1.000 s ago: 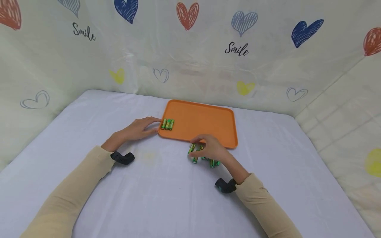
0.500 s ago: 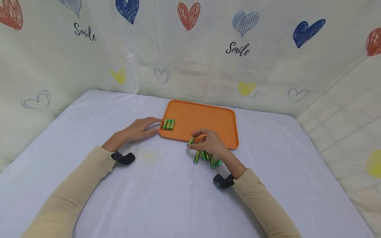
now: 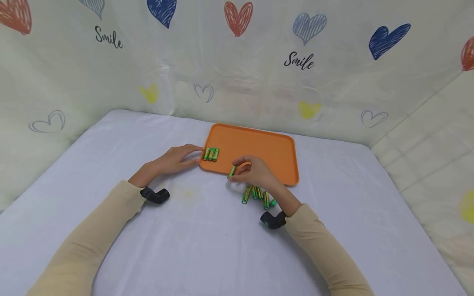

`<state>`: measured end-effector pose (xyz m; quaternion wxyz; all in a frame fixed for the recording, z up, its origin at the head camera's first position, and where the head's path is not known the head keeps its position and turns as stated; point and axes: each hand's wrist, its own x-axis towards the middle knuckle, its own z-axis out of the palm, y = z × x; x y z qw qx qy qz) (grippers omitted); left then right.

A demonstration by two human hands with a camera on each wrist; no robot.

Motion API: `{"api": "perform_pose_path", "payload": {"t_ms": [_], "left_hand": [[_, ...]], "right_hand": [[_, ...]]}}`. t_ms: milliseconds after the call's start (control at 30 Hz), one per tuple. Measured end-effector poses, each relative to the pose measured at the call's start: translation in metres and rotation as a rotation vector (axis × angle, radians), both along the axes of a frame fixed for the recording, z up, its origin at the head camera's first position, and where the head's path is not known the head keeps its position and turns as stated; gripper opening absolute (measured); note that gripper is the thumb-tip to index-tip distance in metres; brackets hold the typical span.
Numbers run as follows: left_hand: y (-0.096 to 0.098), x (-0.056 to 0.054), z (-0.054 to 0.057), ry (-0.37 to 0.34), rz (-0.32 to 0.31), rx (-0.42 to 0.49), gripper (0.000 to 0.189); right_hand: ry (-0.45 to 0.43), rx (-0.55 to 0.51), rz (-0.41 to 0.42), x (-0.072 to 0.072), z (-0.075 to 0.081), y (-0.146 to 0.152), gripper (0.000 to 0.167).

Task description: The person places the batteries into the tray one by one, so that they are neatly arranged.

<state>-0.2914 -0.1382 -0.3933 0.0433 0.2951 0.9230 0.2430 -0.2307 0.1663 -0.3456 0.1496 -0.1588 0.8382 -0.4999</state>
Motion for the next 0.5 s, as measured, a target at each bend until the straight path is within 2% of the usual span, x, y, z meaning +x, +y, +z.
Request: {"api": "perform_pose_path", "payload": {"t_ms": [500], "left_hand": [[-0.001,-0.001,0.001,0.017,-0.008,-0.009,0.054]], "right_hand": [[0.006,-0.002,0.011,-0.015,0.005,-0.016,0.055]]}}
